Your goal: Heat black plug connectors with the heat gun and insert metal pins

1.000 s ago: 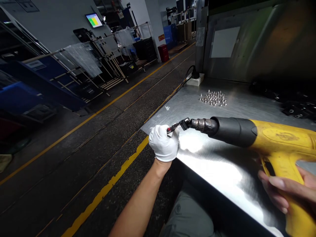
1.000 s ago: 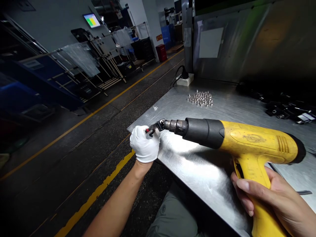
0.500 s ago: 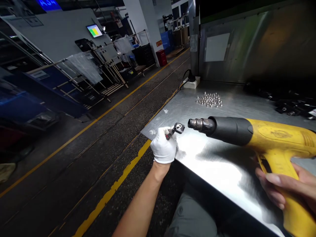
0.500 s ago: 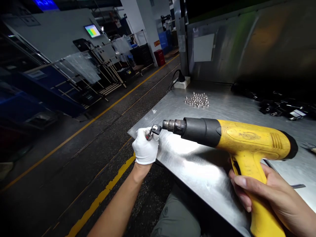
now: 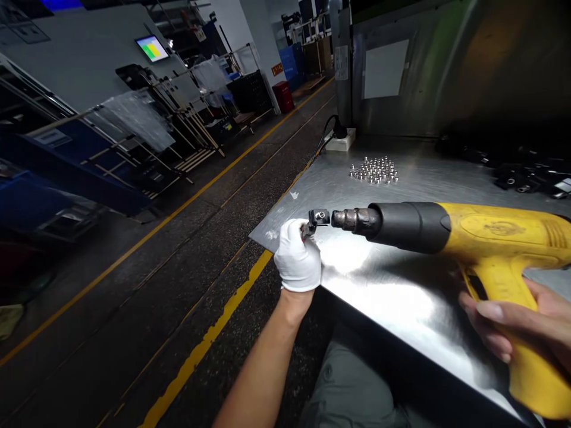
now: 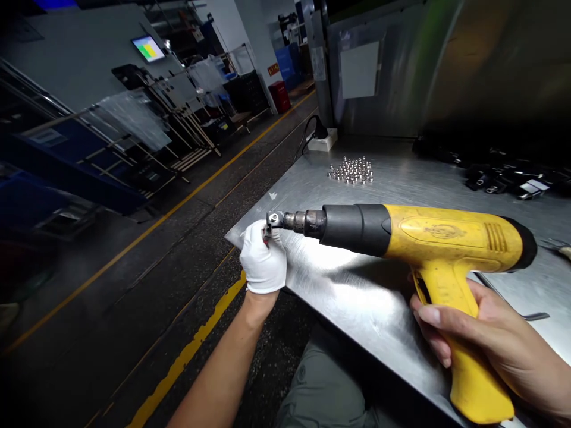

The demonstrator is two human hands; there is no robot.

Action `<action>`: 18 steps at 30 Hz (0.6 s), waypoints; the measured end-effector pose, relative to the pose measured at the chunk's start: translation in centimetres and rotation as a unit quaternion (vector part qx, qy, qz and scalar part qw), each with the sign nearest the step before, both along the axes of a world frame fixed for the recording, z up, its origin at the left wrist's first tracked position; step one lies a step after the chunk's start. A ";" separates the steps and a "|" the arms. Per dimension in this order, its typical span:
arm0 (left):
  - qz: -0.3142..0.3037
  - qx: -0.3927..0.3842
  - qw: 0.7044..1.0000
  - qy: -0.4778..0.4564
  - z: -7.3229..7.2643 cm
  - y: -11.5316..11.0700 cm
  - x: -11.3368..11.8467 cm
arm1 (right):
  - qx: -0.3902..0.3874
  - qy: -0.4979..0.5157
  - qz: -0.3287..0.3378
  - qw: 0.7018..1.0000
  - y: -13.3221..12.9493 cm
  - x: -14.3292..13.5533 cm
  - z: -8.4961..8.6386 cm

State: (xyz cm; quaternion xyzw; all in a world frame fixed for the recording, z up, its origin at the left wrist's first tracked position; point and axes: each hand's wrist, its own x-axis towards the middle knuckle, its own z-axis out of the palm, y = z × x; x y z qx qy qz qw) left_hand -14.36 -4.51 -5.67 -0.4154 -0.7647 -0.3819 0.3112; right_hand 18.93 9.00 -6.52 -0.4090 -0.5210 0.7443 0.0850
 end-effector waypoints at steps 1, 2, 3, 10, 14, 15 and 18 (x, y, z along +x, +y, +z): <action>-0.005 0.001 1.000 -0.004 0.0 0.1 0.2 | -0.011 -0.005 0.011 1.000 0.2 0.0 0.0; -0.008 0.002 1.000 -0.008 0.1 0.2 0.4 | -0.021 -0.008 0.020 1.000 0.3 0.0 0.0; -0.011 0.003 1.000 -0.012 0.2 0.2 0.5 | -0.024 -0.009 0.022 0.999 0.3 0.0 0.0; -0.010 0.007 1.000 -0.024 0.4 0.4 1.0 | 0.014 -0.016 -0.015 1.000 -0.6 0.1 0.6; -0.009 0.008 1.000 -0.027 0.6 0.5 1.1 | 0.014 -0.025 -0.016 0.999 -0.6 0.1 0.6; -0.009 0.009 0.999 -0.029 0.7 0.5 1.2 | 0.014 -0.026 -0.018 0.999 -0.5 0.0 0.6; -0.011 0.007 0.999 -0.040 0.9 0.5 1.3 | 0.016 -0.028 -0.022 0.999 -0.4 -0.1 0.7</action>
